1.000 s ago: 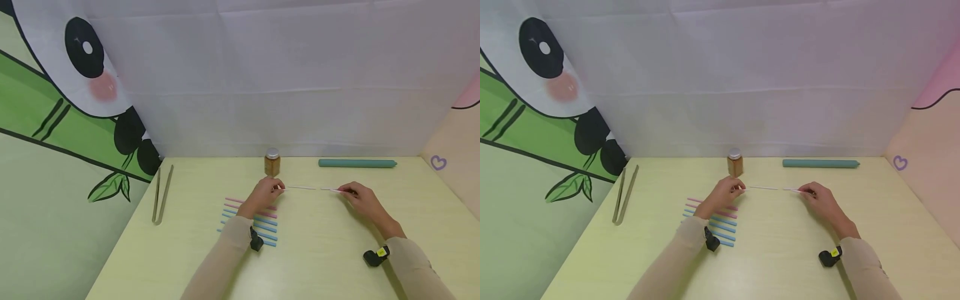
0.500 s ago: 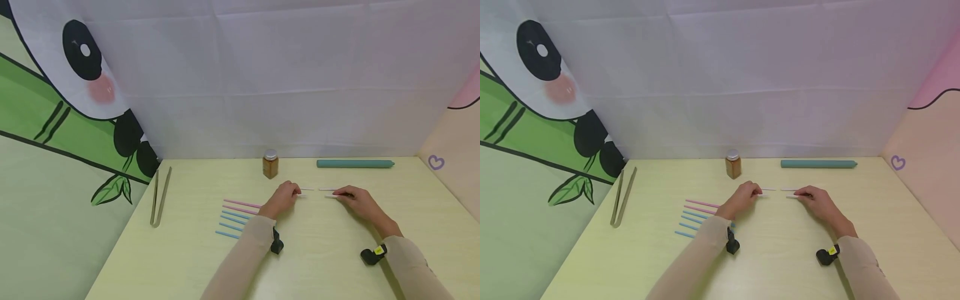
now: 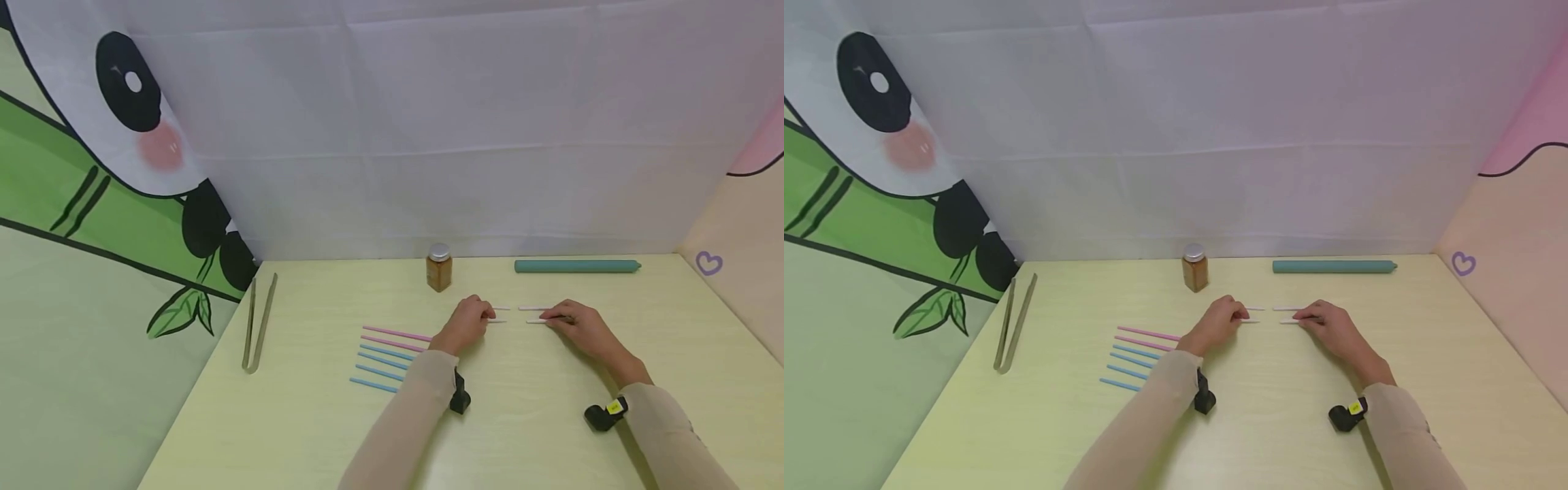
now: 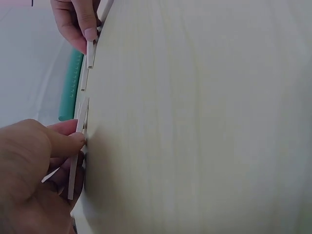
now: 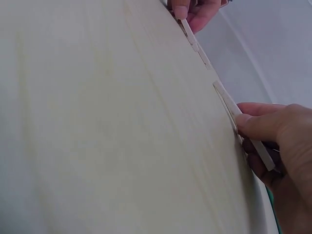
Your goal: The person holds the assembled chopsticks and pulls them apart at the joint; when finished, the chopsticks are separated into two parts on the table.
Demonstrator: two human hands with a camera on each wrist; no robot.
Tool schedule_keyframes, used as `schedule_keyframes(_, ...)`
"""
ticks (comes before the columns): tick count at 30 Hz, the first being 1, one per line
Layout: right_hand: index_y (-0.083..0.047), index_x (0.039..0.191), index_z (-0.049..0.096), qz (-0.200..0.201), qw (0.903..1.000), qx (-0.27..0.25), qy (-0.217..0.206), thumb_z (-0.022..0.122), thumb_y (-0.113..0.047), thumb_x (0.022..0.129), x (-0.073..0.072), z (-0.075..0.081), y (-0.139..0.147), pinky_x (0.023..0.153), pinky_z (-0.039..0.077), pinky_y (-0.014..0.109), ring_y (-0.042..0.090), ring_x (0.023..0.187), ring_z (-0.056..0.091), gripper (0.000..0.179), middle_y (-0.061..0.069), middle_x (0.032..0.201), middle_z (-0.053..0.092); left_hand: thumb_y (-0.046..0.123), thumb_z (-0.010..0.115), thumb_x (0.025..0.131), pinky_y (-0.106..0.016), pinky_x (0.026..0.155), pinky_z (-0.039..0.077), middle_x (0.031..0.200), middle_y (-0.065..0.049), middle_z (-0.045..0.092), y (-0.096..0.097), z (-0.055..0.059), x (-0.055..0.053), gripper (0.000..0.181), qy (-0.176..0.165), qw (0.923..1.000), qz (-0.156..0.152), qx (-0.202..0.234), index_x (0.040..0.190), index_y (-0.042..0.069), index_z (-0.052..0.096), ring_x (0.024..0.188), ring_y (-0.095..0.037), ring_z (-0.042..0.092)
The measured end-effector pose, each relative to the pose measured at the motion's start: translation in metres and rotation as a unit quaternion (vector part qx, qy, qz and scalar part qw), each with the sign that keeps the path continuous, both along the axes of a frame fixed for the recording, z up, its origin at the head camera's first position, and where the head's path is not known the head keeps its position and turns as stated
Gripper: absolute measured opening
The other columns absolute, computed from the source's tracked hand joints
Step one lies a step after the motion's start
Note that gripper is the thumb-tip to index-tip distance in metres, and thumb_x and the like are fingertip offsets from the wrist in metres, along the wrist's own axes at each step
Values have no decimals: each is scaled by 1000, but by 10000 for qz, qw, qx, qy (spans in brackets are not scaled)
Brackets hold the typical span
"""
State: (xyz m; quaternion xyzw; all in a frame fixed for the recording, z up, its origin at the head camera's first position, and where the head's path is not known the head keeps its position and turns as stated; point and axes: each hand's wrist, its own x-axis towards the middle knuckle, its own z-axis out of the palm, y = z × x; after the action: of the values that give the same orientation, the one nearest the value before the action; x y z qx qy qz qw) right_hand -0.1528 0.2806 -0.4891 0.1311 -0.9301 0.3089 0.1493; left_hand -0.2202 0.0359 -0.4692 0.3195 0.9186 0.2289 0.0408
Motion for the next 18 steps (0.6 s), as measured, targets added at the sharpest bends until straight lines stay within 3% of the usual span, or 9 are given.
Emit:
schedule_keyframes(9,-9,100,75,143,9997,209,11,67,-2,87,-10,1,7,77,49,30,26,92,61,17,5,97,67,6,61,92,-18,77,42,89,1,58,9,-3,-6,12,-20,9993,342,177,96,13,70,82,-10,48)
schedule_keyframes(18,-7,102,75,402,9989,212,150,66,1,86,-27,-3,16,70,48,29,23,85,60,20,6,93,64,6,61,92,-18,79,44,90,1,59,19,-3,-15,12,44,9987,483,164,94,13,71,83,-10,51)
